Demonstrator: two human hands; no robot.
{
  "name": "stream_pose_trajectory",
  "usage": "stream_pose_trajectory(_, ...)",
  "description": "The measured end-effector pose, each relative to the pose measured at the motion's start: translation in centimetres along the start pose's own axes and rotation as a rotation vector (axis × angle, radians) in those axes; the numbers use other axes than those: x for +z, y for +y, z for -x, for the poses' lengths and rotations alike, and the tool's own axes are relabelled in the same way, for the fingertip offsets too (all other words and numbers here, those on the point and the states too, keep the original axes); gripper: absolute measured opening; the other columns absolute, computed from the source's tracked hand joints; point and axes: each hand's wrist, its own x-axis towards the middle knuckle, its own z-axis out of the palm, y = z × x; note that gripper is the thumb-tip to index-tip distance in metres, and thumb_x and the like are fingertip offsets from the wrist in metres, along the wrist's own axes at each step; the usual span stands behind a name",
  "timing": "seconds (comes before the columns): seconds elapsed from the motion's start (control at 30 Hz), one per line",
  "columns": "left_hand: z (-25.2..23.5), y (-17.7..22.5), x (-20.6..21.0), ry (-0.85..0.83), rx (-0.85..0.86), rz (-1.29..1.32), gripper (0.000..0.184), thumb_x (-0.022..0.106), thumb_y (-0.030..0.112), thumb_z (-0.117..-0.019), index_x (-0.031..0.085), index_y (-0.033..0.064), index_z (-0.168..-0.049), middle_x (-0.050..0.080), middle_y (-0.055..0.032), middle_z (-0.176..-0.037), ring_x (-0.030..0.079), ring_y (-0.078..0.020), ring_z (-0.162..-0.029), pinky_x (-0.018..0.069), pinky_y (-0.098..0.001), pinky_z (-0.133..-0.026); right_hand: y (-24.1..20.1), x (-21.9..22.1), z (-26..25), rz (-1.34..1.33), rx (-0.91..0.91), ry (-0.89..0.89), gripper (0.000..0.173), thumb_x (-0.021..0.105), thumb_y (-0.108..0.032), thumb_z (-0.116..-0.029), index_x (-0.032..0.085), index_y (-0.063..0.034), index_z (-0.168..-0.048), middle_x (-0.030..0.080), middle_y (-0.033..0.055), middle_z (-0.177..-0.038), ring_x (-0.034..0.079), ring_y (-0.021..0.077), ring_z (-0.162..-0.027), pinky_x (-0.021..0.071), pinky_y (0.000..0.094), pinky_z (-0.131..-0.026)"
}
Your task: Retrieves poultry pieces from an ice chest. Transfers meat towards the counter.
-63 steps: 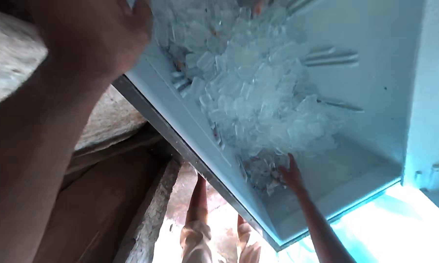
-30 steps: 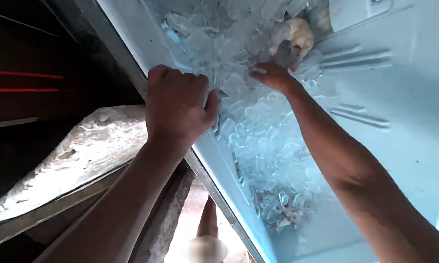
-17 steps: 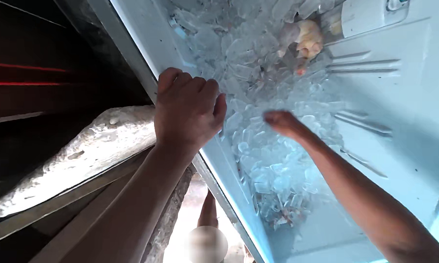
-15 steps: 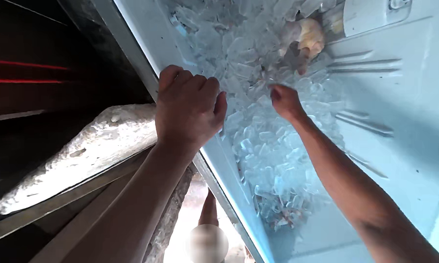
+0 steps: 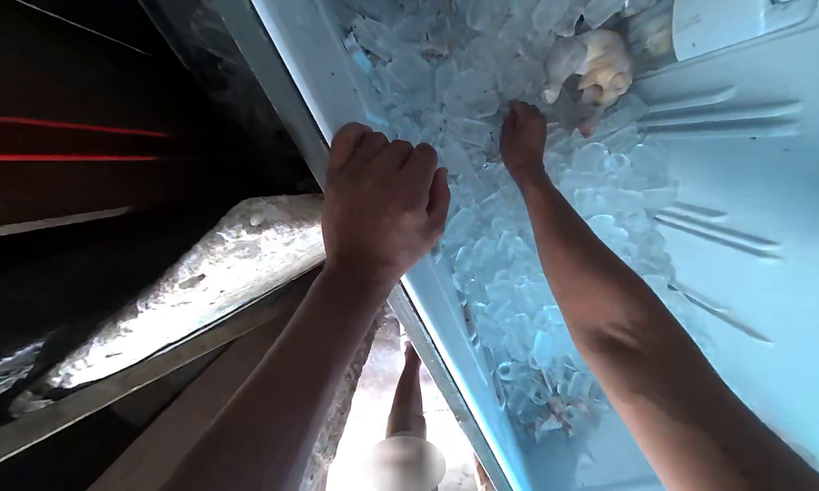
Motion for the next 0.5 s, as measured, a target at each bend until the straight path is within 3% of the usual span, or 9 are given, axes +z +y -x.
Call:
stream_pose_trajectory(0.1, 0.0, -0.1, -0.3, -0.008, -0.001, 0.023, 0.023, 0.059, 0.022, -0.0977, 0.074, 0.0053, -0.094, 0.070, -0.0086, -0.080, 0.067, -0.0254, -0.081, 0.0427, -0.0468, -0.102, -0.4, 0.3, -0.6, 0.149, 0.066, 0.004, 0.038, 0.047, -0.018, -0.1030, 0.063, -0.0001, -0.133, 0.059, 0.0264, -0.137, 0.052, 0.0445, -0.134, 0.0405, 0.0580, -0.111)
stream_pose_trajectory(0.2, 0.1, -0.2, 0.1, 0.032, 0.014, 0.022, 0.023, 0.058, 0.023, -0.0979, 0.073, 0.0068, -0.090, 0.069, -0.0077, -0.076, 0.066, -0.0249, -0.078, 0.0422, -0.0456, -0.101, 0.9, -0.8, -0.6, 0.182, 0.189, -0.088, 0.043, 0.044, -0.016, -0.1061, 0.052, 0.0077, -0.141, 0.050, 0.0304, -0.147, 0.047, 0.0439, -0.140, 0.0378, 0.0530, -0.117)
stream_pose_trajectory(0.33, 0.1, -0.2, 0.3, 0.052, 0.016, 0.029, 0.024, 0.058, 0.023, -0.0981, 0.073, 0.0063, -0.089, 0.069, -0.0084, -0.075, 0.066, -0.0258, -0.076, 0.0423, -0.0460, -0.100, 1.9, -1.7, -0.7, 0.202, 0.156, -0.254, 0.055, 0.068, -0.023, -0.0960, 0.053, 0.0109, -0.137, 0.053, 0.0325, -0.141, 0.052, 0.0463, -0.134, 0.0434, 0.0604, -0.110)
stream_pose_trajectory(0.5, 0.1, -0.1, 0.2, 0.057, 0.005, 0.023, 0.024, 0.058, 0.023, -0.0982, 0.072, 0.0063, -0.087, 0.068, -0.0084, -0.073, 0.066, -0.0253, -0.076, 0.0421, -0.0456, -0.100, 2.1, -3.5, -2.4, 0.400, 0.105, -0.347, 0.047, 0.065, -0.031, -0.0986, 0.063, 0.0039, -0.130, 0.060, 0.0316, -0.133, 0.057, 0.0511, -0.126, 0.0445, 0.0703, -0.100)
